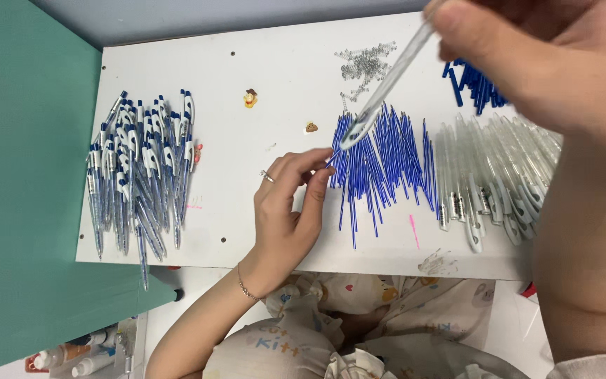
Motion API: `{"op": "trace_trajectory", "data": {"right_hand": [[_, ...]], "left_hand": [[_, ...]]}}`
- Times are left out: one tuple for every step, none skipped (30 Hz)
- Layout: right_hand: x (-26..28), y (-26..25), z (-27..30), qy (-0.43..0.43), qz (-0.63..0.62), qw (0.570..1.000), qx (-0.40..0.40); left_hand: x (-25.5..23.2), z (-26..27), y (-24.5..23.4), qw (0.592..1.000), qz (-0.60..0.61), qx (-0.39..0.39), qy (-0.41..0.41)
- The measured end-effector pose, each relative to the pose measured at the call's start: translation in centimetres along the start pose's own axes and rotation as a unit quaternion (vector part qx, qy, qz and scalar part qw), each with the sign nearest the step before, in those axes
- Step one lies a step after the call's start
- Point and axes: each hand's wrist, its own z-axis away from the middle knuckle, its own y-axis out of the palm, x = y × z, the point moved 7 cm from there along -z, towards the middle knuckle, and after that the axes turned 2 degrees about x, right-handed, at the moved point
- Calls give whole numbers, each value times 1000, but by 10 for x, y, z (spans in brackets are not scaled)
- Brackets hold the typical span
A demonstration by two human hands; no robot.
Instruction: The person assembles pens by hand, inserting blue ink refills into white and blue pen bodies, adding springs, and clicking the caps into place.
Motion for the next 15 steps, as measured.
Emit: {"op": "trace_trajectory", "data": {"right_hand": [[10,9,-2,-32,-17,999,35],[20,18,-3,-63,-34,995,70],[18,27,-7,-65,-34,995,72],[10,33,-12,-21,-95,993,61],[3,41,-17,22,-155,986,51],[4,48,-21,18,-156,986,54],[-4,59,-24,85,-255,961,69],[-10,71,-26,152,-350,921,80],[-5,78,-27,148,-351,921,85],[-10,90,-23,235,-353,901,95],[-14,103,-17,320,-352,873,107],[-19,107,-15,317,-352,874,113],[-21,117,-12,308,-349,870,161],[-23,126,-9,299,-345,865,208],[-18,123,-9,297,-344,865,213]], "left_hand": [[-1,-1,-3,1000,-8,-12,1],[-3,-2,-7,1000,-17,-24,2],[-6,-4,-11,999,-18,-26,3],[-11,-6,-17,999,-15,-39,17],[-17,-8,-22,998,-12,-54,32],[-19,-10,-27,998,-15,-58,33],[-25,-12,-29,997,27,-41,59],[-31,-13,-31,994,68,-24,85],[-32,-15,-34,994,64,-28,86],[-37,-16,-37,992,34,-39,113],[-43,-17,-41,989,4,-50,138],[-43,-17,-43,989,-1,-54,137],[-43,-16,-49,988,-12,-86,131],[-42,-15,-55,985,-23,-117,125],[-42,-13,-57,985,-27,-121,124]]}}
